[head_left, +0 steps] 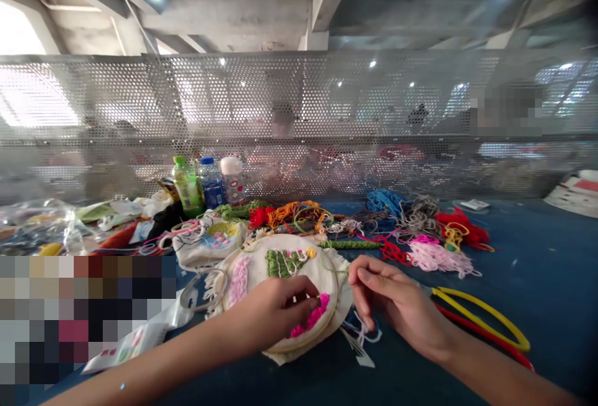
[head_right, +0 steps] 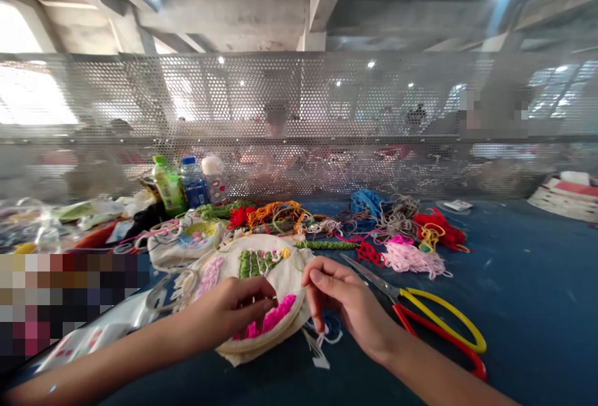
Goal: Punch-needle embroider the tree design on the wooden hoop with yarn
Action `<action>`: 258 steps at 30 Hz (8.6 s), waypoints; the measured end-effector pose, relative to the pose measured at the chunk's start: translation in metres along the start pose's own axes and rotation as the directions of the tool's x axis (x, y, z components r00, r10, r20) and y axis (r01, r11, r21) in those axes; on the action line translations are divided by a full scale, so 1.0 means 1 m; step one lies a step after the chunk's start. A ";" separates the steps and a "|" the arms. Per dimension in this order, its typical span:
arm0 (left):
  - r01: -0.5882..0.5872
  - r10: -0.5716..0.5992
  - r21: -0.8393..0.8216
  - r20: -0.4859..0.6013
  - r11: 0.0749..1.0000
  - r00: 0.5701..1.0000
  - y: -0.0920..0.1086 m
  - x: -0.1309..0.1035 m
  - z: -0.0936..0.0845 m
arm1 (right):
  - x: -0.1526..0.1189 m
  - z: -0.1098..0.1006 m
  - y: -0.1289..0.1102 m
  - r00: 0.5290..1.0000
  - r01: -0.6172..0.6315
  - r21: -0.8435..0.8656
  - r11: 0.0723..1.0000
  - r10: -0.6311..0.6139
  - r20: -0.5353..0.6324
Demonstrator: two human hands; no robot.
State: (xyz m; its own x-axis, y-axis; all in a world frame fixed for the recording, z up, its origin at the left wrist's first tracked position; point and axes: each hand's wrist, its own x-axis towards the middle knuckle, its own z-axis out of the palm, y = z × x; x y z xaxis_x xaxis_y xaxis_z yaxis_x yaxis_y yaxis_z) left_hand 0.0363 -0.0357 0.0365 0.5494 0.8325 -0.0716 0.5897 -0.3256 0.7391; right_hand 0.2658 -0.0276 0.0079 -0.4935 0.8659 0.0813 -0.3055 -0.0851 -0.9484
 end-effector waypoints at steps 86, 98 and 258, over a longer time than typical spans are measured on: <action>-0.029 0.040 0.108 -0.104 0.994 0.994 -0.019 0.009 0.009 | 0.002 -0.007 0.009 0.828 0.373 -0.900 -0.226 -0.357 0.433; -0.035 0.044 0.103 -0.084 0.994 0.996 -0.017 0.009 0.016 | -0.003 0.000 0.006 0.902 0.324 -0.942 -0.084 -0.273 0.335; -0.160 -0.132 -0.944 -0.204 0.290 0.970 0.031 -0.019 0.007 | 0.011 0.040 0.052 0.862 -0.266 -0.102 0.959 0.283 0.421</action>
State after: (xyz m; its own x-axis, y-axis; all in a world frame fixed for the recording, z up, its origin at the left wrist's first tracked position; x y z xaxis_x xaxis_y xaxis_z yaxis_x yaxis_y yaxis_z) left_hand 0.0482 -0.0649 0.0559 0.3341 0.9421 -0.0299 -0.4752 0.1958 0.8578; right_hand 0.2115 -0.0420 -0.0279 -0.8548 0.5143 -0.0697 -0.0788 -0.2613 -0.9621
